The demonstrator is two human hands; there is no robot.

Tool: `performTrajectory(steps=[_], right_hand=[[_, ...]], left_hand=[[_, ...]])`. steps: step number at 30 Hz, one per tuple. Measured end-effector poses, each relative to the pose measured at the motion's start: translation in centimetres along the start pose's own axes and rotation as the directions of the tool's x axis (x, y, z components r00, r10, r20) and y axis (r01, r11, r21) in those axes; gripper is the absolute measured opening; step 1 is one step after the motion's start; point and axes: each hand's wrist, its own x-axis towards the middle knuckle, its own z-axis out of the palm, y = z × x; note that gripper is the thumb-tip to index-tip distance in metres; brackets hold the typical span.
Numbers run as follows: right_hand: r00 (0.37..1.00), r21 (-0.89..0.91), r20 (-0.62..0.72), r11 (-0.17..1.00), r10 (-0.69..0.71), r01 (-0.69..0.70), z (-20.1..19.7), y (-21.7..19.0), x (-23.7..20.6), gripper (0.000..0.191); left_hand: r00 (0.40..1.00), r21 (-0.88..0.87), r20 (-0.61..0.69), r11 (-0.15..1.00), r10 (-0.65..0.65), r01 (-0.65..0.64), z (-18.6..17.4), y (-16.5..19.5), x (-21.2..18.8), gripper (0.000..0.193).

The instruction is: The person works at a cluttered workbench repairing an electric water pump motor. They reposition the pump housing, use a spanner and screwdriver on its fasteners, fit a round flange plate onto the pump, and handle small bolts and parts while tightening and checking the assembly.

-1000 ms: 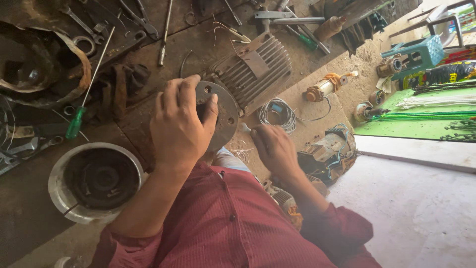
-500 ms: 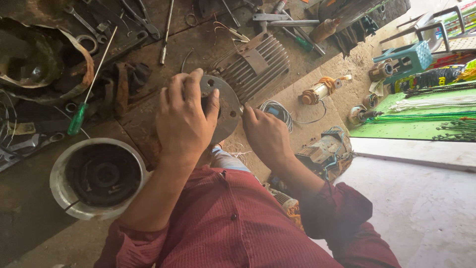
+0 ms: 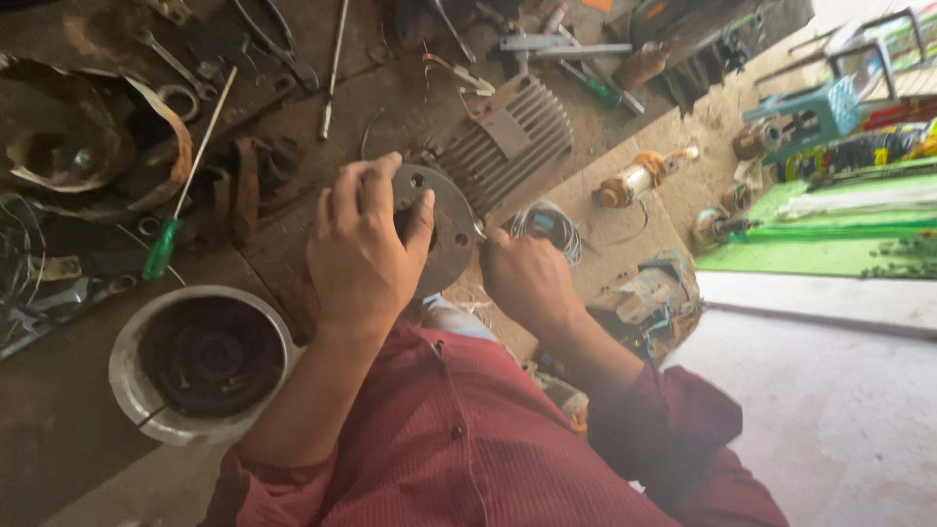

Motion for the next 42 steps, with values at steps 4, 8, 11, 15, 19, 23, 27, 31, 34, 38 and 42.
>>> performTrajectory(steps=[4, 8, 11, 15, 19, 23, 27, 31, 34, 38, 42], right_hand=[[0.958, 0.336, -0.284, 0.94, 0.036, 0.064, 5.1, 1.4, 0.5, 0.022], [0.779, 0.516, -0.625, 0.776, 0.052, 0.363, 12.4, 1.0, 4.8, 0.013], [0.646, 0.404, -0.762, 0.751, -0.04, 0.523, 13.9, 1.3, 6.2, 0.013], [0.855, 0.45, -0.508, 0.813, -0.107, 0.37, 13.5, 3.2, 2.7, 0.011], [0.97, 0.408, -0.238, 0.902, -0.047, 0.144, 8.8, 3.5, -1.6, 0.037], [0.929, 0.272, -0.355, 0.939, -0.105, 0.21, 2.9, 2.8, -1.9, 0.019], [0.952, 0.093, -0.265, 0.979, -0.151, 0.181, -1.9, 1.1, -0.8, 0.021], [0.993, -0.111, -0.03, 0.987, -0.116, 0.112, -4.9, -0.4, 0.4, 0.026], [0.992, -0.124, 0.101, 0.989, -0.073, 0.085, -5.8, -1.5, 0.9, 0.029], [0.988, -0.216, 0.153, 0.975, -0.022, 0.055, -6.5, -3.1, 2.6, 0.023], [0.97, -0.344, 0.235, 0.929, -0.056, 0.137, -6.4, -3.9, 3.5, 0.022]], left_hand=[[1.0, -0.037, 0.01, 0.999, -0.012, 0.012, 0.5, 0.0, 1.0, 0.041], [1.0, -0.021, 0.004, 1.0, 0.006, -0.006, 1.0, 0.0, 1.9, 0.039], [1.0, -0.012, 0.011, 1.0, 0.01, -0.01, 1.0, 0.0, 2.1, 0.039], [0.998, -0.018, 0.055, 1.0, 0.001, 0.0, 0.9, -0.2, 1.9, 0.04], [0.999, -0.018, 0.039, 1.0, 0.015, -0.014, 1.2, -0.7, 1.4, 0.042], [0.999, 0.01, 0.031, 1.0, 0.028, -0.028, 1.4, -1.5, 0.7, 0.041], [1.0, 0.001, -0.001, 1.0, 0.015, -0.015, 1.2, -1.6, 0.0, 0.041], [1.0, -0.026, -0.004, 1.0, 0.004, -0.004, 0.9, -1.7, -0.5, 0.041], [1.0, -0.022, -0.025, 1.0, 0.006, -0.006, 0.8, -2.0, -0.7, 0.042], [0.999, -0.052, -0.033, 0.998, -0.019, 0.018, 0.6, -2.3, -0.9, 0.043], [0.999, -0.022, -0.049, 1.0, -0.016, 0.015, 0.5, -2.3, -1.1, 0.043]])
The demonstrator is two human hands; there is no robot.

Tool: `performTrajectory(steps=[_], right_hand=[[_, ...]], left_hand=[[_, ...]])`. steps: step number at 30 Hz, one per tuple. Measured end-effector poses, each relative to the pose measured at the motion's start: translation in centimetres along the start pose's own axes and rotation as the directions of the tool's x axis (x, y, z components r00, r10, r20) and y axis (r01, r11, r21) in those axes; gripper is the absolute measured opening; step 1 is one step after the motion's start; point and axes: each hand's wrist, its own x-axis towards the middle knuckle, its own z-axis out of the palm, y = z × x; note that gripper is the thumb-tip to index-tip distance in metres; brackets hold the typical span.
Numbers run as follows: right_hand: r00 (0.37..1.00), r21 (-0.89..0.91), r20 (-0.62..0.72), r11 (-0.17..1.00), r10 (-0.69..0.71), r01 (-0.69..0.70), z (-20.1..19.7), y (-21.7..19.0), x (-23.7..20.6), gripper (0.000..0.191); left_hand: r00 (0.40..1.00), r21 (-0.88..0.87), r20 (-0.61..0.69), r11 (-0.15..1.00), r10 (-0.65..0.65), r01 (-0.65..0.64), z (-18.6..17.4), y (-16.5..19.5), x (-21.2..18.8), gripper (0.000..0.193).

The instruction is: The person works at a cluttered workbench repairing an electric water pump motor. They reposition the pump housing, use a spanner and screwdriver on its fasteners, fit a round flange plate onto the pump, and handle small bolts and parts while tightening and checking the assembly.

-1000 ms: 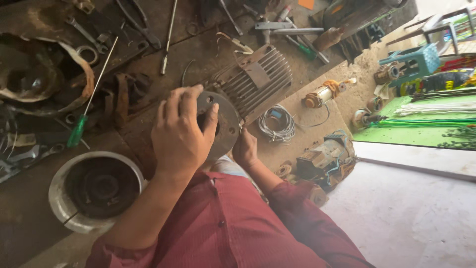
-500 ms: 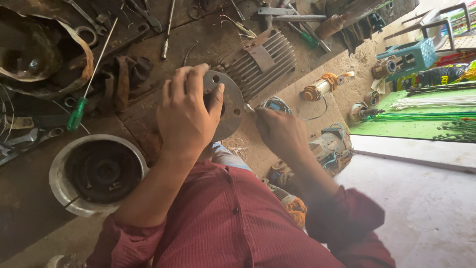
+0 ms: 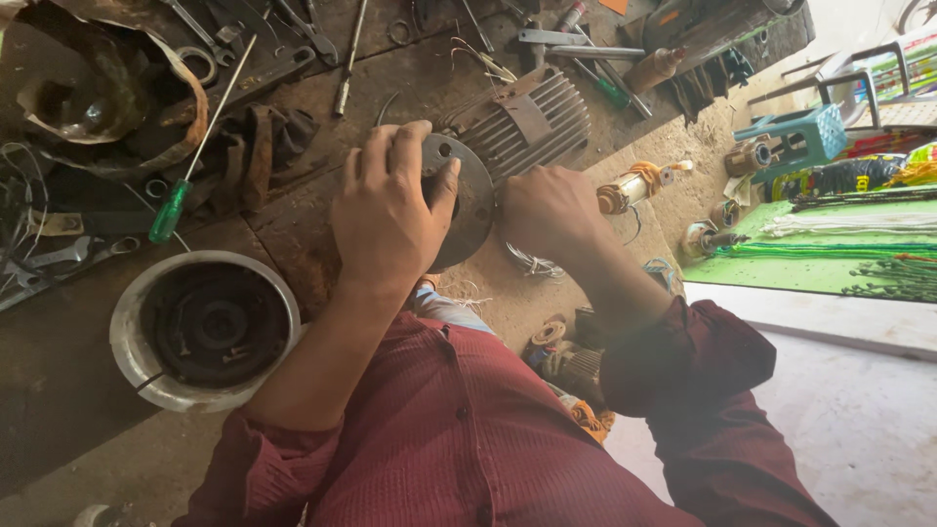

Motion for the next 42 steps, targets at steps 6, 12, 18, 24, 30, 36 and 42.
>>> performTrajectory(steps=[6, 12, 18, 24, 30, 36, 42], right_hand=[[1.0, 0.016, -0.006, 1.0, 0.023, -0.023, 1.8, -0.6, -0.6, 0.021], [0.977, -0.007, -0.174, 0.993, -0.121, 0.121, 2.7, 0.7, 0.2, 0.022], [0.85, 0.573, -0.473, 0.814, 0.23, 0.099, 11.9, -0.1, -1.5, 0.014], [0.459, 0.554, -0.819, 0.681, 0.343, 0.478, 17.0, -1.4, 6.3, 0.014], [0.657, 0.619, -0.712, 0.663, 0.247, 0.422, 18.5, 1.2, 3.2, 0.01], [0.719, 0.438, -0.695, 0.81, 0.031, 0.388, 18.3, 1.2, 3.0, 0.012], [0.867, 0.569, -0.481, 0.799, 0.129, 0.196, 15.0, 1.3, -2.7, 0.028]], left_hand=[[0.999, -0.02, 0.027, 0.999, -0.026, 0.026, -0.5, 0.3, 0.1, 0.043], [0.999, -0.023, 0.023, 0.999, -0.022, 0.023, -1.0, 1.3, 0.9, 0.043], [0.997, 0.022, 0.059, 0.998, -0.057, 0.056, -0.3, 1.5, 1.9, 0.044], [0.998, 0.046, 0.07, 0.999, 0.002, -0.005, 0.8, 3.0, 3.6, 0.044], [0.997, 0.041, 0.068, 0.999, 0.022, -0.025, 1.5, 3.6, 3.2, 0.044], [0.997, 0.013, 0.074, 1.0, -0.004, 0.003, 1.1, 2.0, 1.6, 0.045], [0.999, 0.02, 0.046, 1.0, 0.014, -0.015, 0.9, 1.1, 1.2, 0.044]])
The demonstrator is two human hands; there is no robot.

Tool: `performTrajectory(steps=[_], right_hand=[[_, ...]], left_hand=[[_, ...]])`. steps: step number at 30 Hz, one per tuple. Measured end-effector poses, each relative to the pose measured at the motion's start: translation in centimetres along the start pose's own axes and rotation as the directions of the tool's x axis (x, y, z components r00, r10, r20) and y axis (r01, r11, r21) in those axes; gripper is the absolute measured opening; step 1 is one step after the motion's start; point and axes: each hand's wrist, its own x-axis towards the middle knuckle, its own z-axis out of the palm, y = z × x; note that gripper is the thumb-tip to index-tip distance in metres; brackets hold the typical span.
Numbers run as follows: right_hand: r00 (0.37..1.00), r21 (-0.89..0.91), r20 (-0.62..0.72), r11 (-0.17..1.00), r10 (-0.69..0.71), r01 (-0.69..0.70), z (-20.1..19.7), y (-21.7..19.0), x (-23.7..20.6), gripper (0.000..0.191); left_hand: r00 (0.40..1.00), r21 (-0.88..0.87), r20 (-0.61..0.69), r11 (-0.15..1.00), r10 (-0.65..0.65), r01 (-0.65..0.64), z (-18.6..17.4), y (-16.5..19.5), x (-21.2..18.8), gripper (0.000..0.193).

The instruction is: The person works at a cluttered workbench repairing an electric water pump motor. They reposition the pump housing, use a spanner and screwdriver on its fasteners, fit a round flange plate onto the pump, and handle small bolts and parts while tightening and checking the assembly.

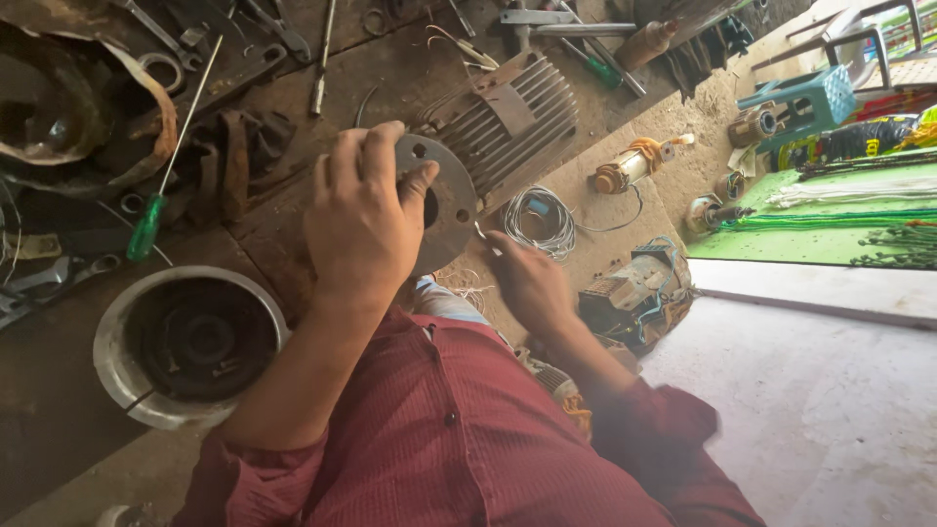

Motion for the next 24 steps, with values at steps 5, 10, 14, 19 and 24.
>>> performTrajectory(steps=[5, 10, 14, 19, 24], right_hand=[[0.996, -0.123, 0.015, 0.989, -0.086, 0.087, -6.2, -2.4, 1.5, 0.019], [0.979, -0.361, 0.204, 0.931, 0.022, 0.055, -8.2, -5.3, 4.7, 0.022], [0.943, -0.471, 0.324, 0.877, 0.078, 0.089, -8.5, -6.9, 7.5, 0.022], [0.876, -0.564, 0.468, 0.803, 0.118, 0.193, -8.0, -7.8, 10.2, 0.021], [0.851, -0.593, 0.481, 0.793, 0.21, 0.14, -7.6, -8.8, 9.5, 0.02]], left_hand=[[1.0, -0.002, 0.014, 1.0, 0.0, 0.0, 0.3, -0.6, -0.6, 0.044], [1.0, -0.026, -0.01, 1.0, -0.004, 0.004, 0.2, -0.8, -0.9, 0.045], [1.0, -0.044, -0.009, 0.999, -0.021, 0.02, 0.0, -0.9, -1.0, 0.045], [0.999, -0.054, -0.003, 0.998, -0.043, 0.043, 0.0, -1.1, -1.1, 0.046], [0.999, -0.044, -0.021, 0.998, -0.036, 0.035, -0.1, -1.5, -0.9, 0.047]])
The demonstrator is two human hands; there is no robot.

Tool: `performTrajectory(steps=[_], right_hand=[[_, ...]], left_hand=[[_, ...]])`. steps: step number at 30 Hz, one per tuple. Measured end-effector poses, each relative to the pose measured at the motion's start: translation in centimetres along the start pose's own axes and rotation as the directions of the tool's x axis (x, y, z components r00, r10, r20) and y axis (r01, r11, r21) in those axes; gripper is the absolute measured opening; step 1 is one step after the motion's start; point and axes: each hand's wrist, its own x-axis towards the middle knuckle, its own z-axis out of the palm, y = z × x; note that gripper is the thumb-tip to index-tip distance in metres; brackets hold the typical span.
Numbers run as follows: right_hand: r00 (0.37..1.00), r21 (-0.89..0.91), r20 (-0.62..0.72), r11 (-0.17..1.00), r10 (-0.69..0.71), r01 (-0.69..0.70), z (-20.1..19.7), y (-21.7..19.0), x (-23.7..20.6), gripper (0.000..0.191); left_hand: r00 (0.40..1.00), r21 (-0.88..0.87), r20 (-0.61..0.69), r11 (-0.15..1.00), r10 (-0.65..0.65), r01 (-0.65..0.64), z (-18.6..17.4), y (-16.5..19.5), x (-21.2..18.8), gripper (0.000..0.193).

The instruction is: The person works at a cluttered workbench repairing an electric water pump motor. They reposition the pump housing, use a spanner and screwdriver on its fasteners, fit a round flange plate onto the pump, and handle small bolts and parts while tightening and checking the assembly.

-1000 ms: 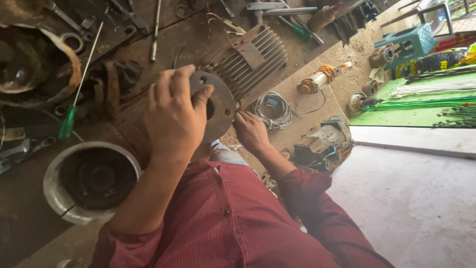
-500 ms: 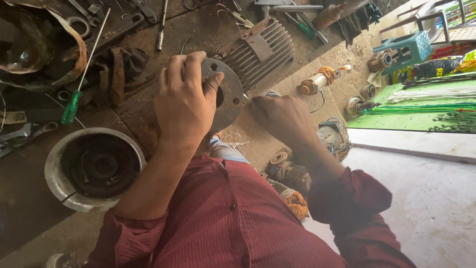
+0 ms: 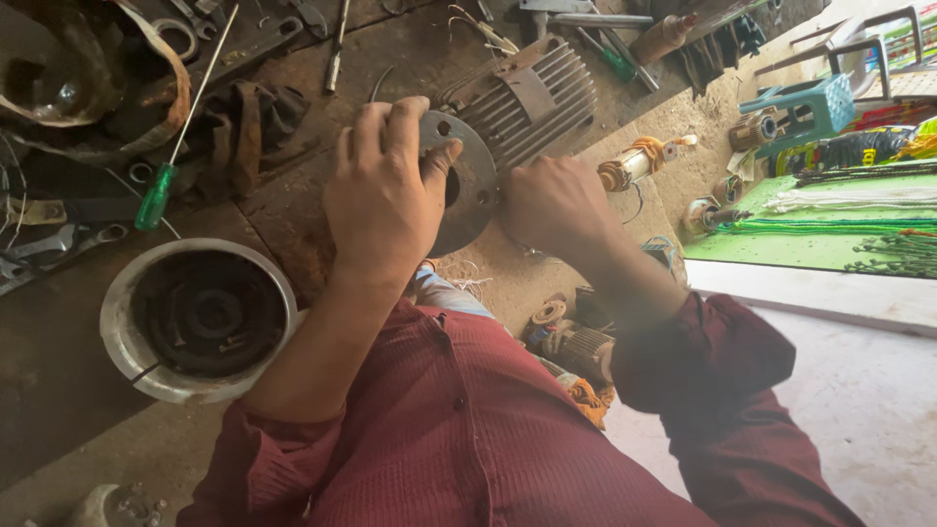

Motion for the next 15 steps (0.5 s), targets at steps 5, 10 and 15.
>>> performTrajectory(steps=[5, 10, 15], right_hand=[[0.994, -0.015, -0.009, 0.994, -0.105, 0.105, 0.4, 0.2, 1.3, 0.02], [0.966, 0.126, -0.257, 0.991, -0.011, 0.045, 5.0, 1.2, 0.2, 0.016], [0.817, 0.515, -0.516, 0.855, 0.256, 0.058, 14.9, 0.3, 0.4, 0.012]], left_hand=[[1.0, 0.002, -0.006, 1.0, -0.01, 0.01, 0.3, -0.1, 0.0, 0.046], [1.0, -0.001, 0.013, 1.0, -0.009, 0.009, 0.7, 0.2, 0.4, 0.044], [0.999, 0.036, 0.032, 0.999, -0.009, 0.008, 0.9, 0.7, 1.2, 0.044]])
